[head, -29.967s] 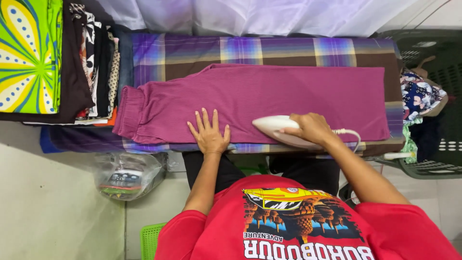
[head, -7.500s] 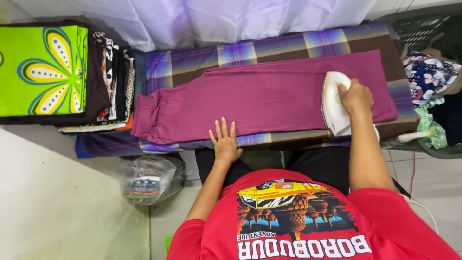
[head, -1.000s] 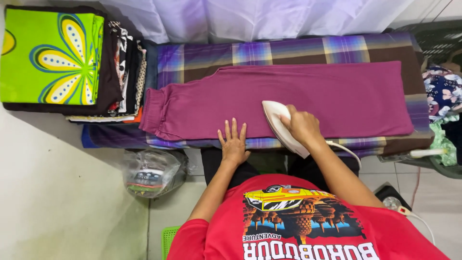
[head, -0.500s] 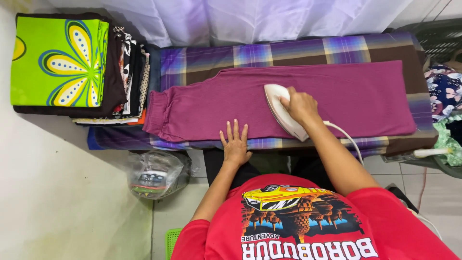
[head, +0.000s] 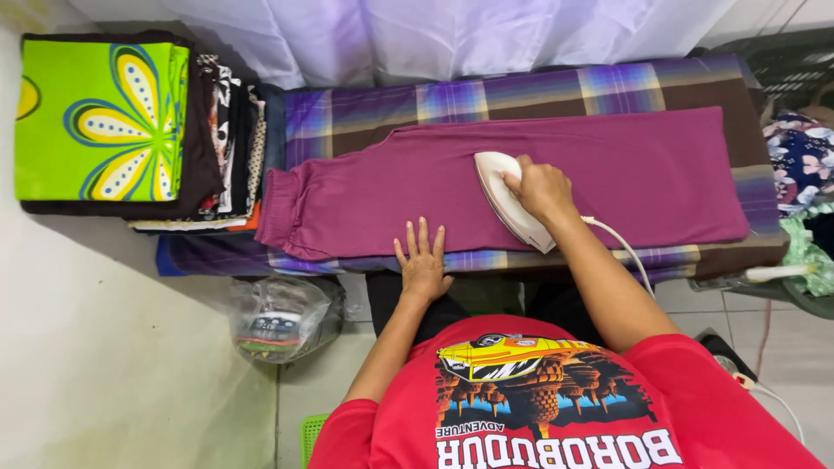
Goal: The person lays a pair of purple pants on a plaid ironing board and smooths them out. They then use a white electric iron to press the fabric, moving the iron back and forth across the surface of the pants.
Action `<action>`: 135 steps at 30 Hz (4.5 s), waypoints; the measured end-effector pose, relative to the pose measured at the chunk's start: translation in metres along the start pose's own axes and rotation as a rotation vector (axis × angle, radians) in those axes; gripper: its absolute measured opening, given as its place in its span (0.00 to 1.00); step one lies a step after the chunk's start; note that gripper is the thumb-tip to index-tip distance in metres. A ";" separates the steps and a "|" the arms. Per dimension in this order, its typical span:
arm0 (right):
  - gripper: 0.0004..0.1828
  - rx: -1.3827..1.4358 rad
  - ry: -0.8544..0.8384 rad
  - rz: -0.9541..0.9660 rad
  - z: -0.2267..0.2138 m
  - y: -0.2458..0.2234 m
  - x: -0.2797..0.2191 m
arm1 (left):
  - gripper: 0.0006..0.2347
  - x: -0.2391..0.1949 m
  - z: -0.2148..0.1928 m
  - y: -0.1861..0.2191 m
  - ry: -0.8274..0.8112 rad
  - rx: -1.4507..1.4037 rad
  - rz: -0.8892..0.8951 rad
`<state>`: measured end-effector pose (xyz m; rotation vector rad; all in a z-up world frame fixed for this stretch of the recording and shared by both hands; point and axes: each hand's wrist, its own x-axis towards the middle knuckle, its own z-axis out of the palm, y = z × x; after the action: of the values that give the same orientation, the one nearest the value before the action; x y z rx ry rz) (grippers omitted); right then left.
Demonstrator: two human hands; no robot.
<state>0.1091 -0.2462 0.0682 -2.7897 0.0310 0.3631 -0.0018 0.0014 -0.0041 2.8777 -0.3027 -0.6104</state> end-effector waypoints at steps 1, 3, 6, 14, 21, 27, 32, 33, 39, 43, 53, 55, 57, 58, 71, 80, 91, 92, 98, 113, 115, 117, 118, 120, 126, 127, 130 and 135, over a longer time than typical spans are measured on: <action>0.28 0.001 -0.001 0.000 0.001 0.000 -0.001 | 0.47 -0.001 0.000 -0.001 0.001 -0.003 0.004; 0.28 0.001 0.001 0.003 0.001 0.000 -0.010 | 0.47 0.000 0.001 -0.001 0.003 -0.005 0.012; 0.28 -0.004 -0.028 0.021 -0.004 -0.005 -0.030 | 0.48 0.001 0.002 -0.002 -0.002 -0.012 0.019; 0.28 0.017 -0.043 0.042 -0.004 0.000 -0.021 | 0.47 0.000 -0.001 0.000 -0.010 -0.012 0.011; 0.27 0.021 -0.012 0.024 -0.002 0.000 -0.025 | 0.47 0.000 -0.001 -0.001 -0.024 -0.013 0.009; 0.26 0.026 -0.042 0.034 -0.007 -0.003 -0.043 | 0.47 -0.003 -0.001 0.000 -0.022 -0.008 0.019; 0.27 0.004 -0.027 0.031 0.002 0.004 -0.021 | 0.48 0.000 0.004 -0.004 0.018 0.000 0.024; 0.27 0.003 -0.024 0.030 0.001 0.005 -0.022 | 0.48 0.001 0.005 -0.002 0.021 0.000 0.024; 0.27 0.017 -0.032 0.036 -0.002 0.000 -0.032 | 0.48 0.000 0.005 -0.003 0.031 -0.007 0.021; 0.28 0.015 -0.038 0.044 0.000 0.004 -0.033 | 0.48 0.001 0.003 -0.002 0.011 -0.014 0.020; 0.28 0.026 0.028 0.049 0.001 0.010 0.004 | 0.48 0.000 0.001 -0.002 -0.003 -0.006 0.014; 0.28 0.027 0.027 0.038 0.000 0.009 -0.007 | 0.48 -0.001 0.001 -0.001 -0.004 -0.012 0.012; 0.27 0.026 0.027 0.024 -0.002 0.007 -0.018 | 0.48 0.000 0.000 -0.002 -0.002 -0.020 0.008; 0.27 0.013 0.017 0.040 -0.002 0.006 -0.025 | 0.48 0.000 0.000 -0.002 -0.003 -0.021 0.011; 0.27 -0.018 0.104 0.020 0.001 0.019 0.029 | 0.47 -0.002 -0.006 0.001 -0.027 0.003 0.007; 0.29 -0.107 0.068 0.152 -0.023 0.084 -0.033 | 0.48 0.000 -0.009 -0.001 -0.053 -0.021 0.015; 0.26 -0.073 -0.021 -0.163 -0.028 -0.006 0.017 | 0.48 0.002 -0.008 0.002 -0.081 0.004 -0.003; 0.25 -0.081 0.017 -0.161 -0.019 -0.014 0.032 | 0.48 0.002 -0.009 0.003 -0.077 0.007 -0.006; 0.25 -0.025 0.008 -0.142 -0.006 -0.030 0.033 | 0.48 0.002 -0.009 0.002 -0.097 0.034 -0.012; 0.26 0.005 -0.004 -0.077 -0.003 -0.055 0.030 | 0.48 0.003 -0.007 0.000 -0.084 0.015 -0.003; 0.26 -0.002 -0.010 -0.061 -0.003 -0.057 0.022 | 0.48 0.000 -0.010 0.000 -0.086 0.003 0.003; 0.26 -0.007 -0.014 -0.041 -0.005 -0.059 0.027 | 0.48 0.002 -0.012 -0.001 -0.089 -0.006 0.012; 0.25 0.000 0.014 -0.059 -0.004 -0.060 0.033 | 0.48 0.002 -0.010 -0.001 -0.081 0.002 0.011; 0.25 0.005 0.044 -0.078 0.000 -0.060 0.046 | 0.49 0.001 -0.006 -0.001 -0.072 0.008 0.010; 0.25 0.000 0.028 -0.088 -0.004 -0.064 0.032 | 0.48 0.000 -0.007 0.000 -0.054 -0.004 0.010; 0.25 -0.012 0.025 -0.075 -0.003 -0.062 0.024 | 0.48 0.000 -0.009 0.000 -0.064 -0.009 0.011; 0.25 -0.016 0.031 -0.059 0.003 -0.061 0.022 | 0.48 0.000 -0.010 -0.002 -0.080 -0.011 0.013; 0.26 0.013 0.093 -0.088 0.013 -0.063 0.064 | 0.48 0.001 -0.009 -0.001 -0.082 -0.007 0.016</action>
<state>0.1714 -0.1809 0.0606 -2.7820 -0.0668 0.2105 0.0028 0.0032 0.0037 2.8457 -0.3345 -0.7268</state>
